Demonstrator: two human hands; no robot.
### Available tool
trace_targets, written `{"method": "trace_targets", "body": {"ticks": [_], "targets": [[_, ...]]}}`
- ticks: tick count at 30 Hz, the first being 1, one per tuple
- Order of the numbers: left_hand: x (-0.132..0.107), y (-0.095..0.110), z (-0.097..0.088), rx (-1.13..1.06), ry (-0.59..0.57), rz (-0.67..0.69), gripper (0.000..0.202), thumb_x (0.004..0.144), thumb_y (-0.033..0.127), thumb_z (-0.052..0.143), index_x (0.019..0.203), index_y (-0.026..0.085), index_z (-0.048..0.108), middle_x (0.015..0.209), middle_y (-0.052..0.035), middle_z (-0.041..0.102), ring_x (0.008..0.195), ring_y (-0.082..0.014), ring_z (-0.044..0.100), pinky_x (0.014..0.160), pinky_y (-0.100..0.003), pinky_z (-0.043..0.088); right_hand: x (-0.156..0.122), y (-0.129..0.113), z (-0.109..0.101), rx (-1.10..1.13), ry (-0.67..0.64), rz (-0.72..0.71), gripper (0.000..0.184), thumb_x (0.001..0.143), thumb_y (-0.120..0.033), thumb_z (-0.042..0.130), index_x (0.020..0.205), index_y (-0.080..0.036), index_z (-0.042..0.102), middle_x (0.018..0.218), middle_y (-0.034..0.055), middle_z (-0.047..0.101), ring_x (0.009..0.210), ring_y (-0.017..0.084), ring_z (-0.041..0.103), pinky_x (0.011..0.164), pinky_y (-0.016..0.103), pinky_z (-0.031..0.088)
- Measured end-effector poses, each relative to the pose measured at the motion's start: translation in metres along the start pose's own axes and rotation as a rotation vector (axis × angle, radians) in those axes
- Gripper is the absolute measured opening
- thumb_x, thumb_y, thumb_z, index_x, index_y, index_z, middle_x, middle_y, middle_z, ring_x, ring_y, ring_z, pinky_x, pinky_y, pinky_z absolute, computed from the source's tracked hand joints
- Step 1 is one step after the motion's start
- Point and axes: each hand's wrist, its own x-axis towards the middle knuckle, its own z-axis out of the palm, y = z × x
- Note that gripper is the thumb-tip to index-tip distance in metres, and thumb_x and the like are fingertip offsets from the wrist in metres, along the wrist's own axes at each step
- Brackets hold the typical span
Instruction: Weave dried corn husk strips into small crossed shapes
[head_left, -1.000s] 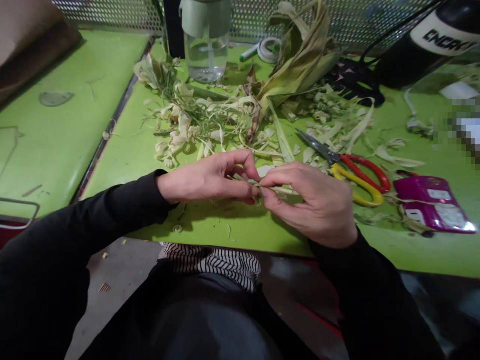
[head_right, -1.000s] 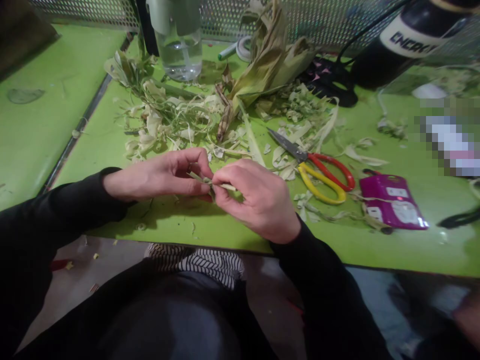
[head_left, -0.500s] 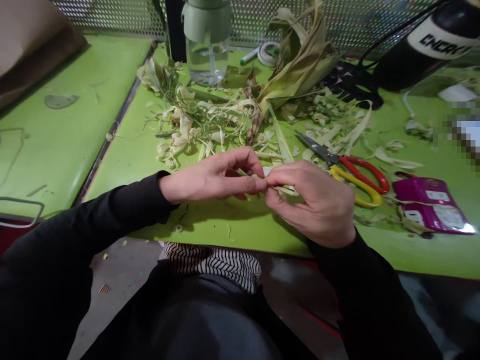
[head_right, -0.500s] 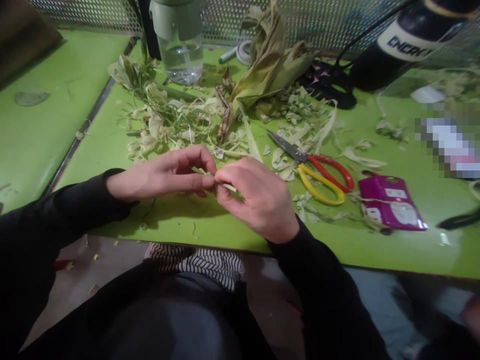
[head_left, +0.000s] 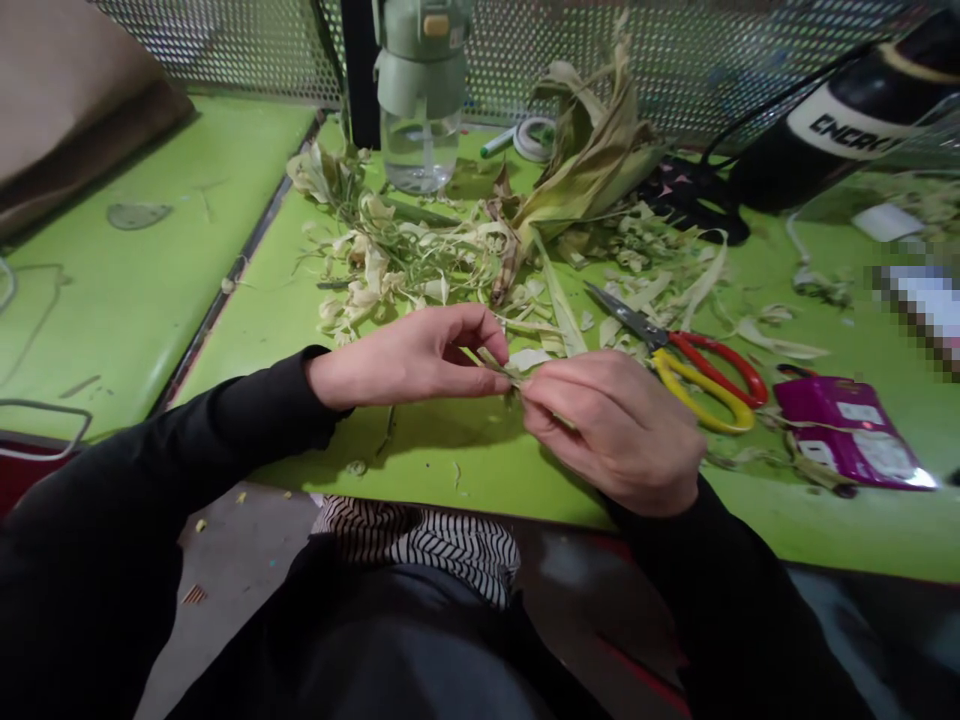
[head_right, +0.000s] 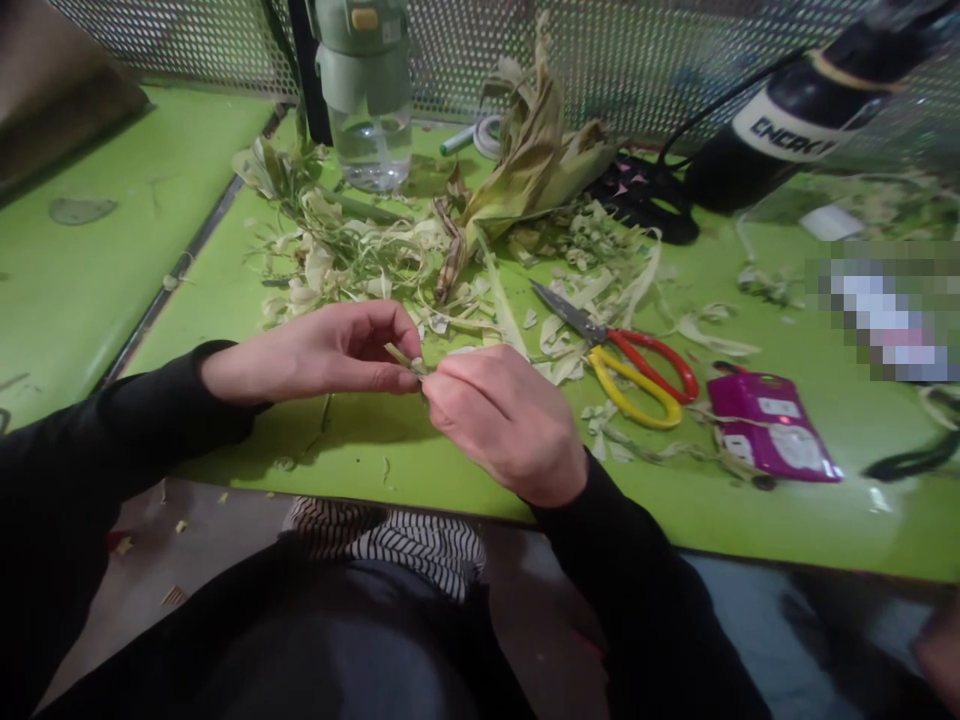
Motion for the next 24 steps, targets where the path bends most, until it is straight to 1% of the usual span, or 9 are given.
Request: {"method": "trace_targets", "body": {"ticks": [4, 8, 10, 14, 15, 17, 19, 22, 24], "targets": [[-0.001, 0.001, -0.001, 0.016, 0.007, 0.013, 0.018, 0.079, 0.017, 0.071, 0.091, 0.014, 0.058, 0.083, 0.0016, 0.061, 0.073, -0.0073, 0.056, 0.069, -0.023, 0.045, -0.002, 0.000, 0.001, -0.024, -0.009, 0.001, 0.024, 0.084, -0.010, 0.067, 0.099, -0.028, 0.062, 0.090, 0.0025, 0.073, 0.080, 0.019, 0.068, 0.070, 0.033, 0.059], [-0.001, 0.000, -0.001, -0.006, 0.006, 0.013, 0.015, 0.080, 0.014, 0.069, 0.091, 0.013, 0.059, 0.085, 0.0011, 0.063, 0.076, -0.0076, 0.057, 0.072, -0.023, 0.046, 0.000, 0.002, 0.001, -0.020, -0.009, -0.036, 0.026, 0.082, -0.007, 0.069, 0.101, -0.023, 0.062, 0.088, 0.0056, 0.073, 0.080, 0.019, 0.067, 0.072, 0.032, 0.059], [-0.001, 0.000, -0.001, -0.010, 0.000, 0.005, 0.013, 0.081, 0.013, 0.068, 0.091, 0.012, 0.060, 0.085, 0.0005, 0.064, 0.077, -0.0079, 0.058, 0.075, -0.023, 0.047, 0.002, 0.002, 0.002, -0.011, 0.000, -0.062, 0.025, 0.083, -0.007, 0.068, 0.101, -0.022, 0.061, 0.087, 0.0063, 0.073, 0.080, 0.019, 0.066, 0.073, 0.031, 0.059], [-0.001, -0.001, -0.001, 0.002, 0.002, 0.045, 0.015, 0.084, 0.018, 0.067, 0.097, 0.012, 0.062, 0.092, -0.0026, 0.067, 0.083, -0.0099, 0.061, 0.080, -0.026, 0.049, 0.004, 0.002, 0.002, 0.009, -0.012, -0.069, 0.023, 0.084, -0.007, 0.067, 0.101, -0.022, 0.061, 0.088, 0.0071, 0.073, 0.080, 0.019, 0.066, 0.072, 0.032, 0.059], [-0.001, -0.001, -0.001, 0.009, -0.002, 0.060, 0.015, 0.085, 0.020, 0.068, 0.096, 0.012, 0.063, 0.091, -0.0027, 0.067, 0.082, -0.0098, 0.061, 0.078, -0.025, 0.049, 0.005, 0.002, 0.002, 0.031, -0.019, -0.039, 0.023, 0.084, -0.007, 0.067, 0.100, -0.022, 0.060, 0.087, 0.0066, 0.073, 0.079, 0.019, 0.066, 0.071, 0.032, 0.059], [0.000, -0.002, -0.001, 0.011, -0.029, 0.064, 0.015, 0.084, 0.023, 0.070, 0.092, 0.012, 0.062, 0.085, -0.0012, 0.065, 0.071, -0.0081, 0.058, 0.068, -0.023, 0.047, 0.006, 0.001, 0.002, 0.106, -0.030, 0.060, 0.021, 0.085, -0.009, 0.068, 0.097, -0.024, 0.060, 0.086, 0.0042, 0.072, 0.076, 0.018, 0.067, 0.070, 0.031, 0.059], [0.000, -0.003, -0.001, -0.010, -0.064, 0.043, 0.017, 0.082, 0.023, 0.072, 0.087, 0.013, 0.059, 0.079, 0.0008, 0.063, 0.062, -0.0061, 0.053, 0.058, -0.021, 0.042, 0.007, 0.000, 0.001, 0.186, -0.045, 0.157, 0.018, 0.086, -0.011, 0.067, 0.095, -0.025, 0.061, 0.085, 0.0017, 0.072, 0.075, 0.016, 0.069, 0.068, 0.030, 0.059], [0.001, -0.004, -0.001, -0.044, -0.091, 0.010, 0.020, 0.079, 0.020, 0.074, 0.082, 0.014, 0.055, 0.074, 0.0028, 0.060, 0.059, -0.0050, 0.051, 0.054, -0.019, 0.040, 0.008, -0.003, 0.001, 0.264, -0.050, 0.237, 0.017, 0.085, -0.012, 0.068, 0.090, -0.027, 0.062, 0.084, -0.0002, 0.072, 0.074, 0.016, 0.070, 0.066, 0.030, 0.058], [0.001, -0.003, 0.000, -0.050, -0.107, -0.026, 0.020, 0.079, 0.020, 0.074, 0.083, 0.015, 0.055, 0.071, 0.0040, 0.059, 0.056, -0.0041, 0.049, 0.052, -0.019, 0.039, 0.009, -0.004, 0.000, 0.311, -0.044, 0.306, 0.017, 0.084, -0.011, 0.068, 0.087, -0.027, 0.063, 0.083, 0.0000, 0.072, 0.072, 0.017, 0.070, 0.065, 0.032, 0.059]]}}
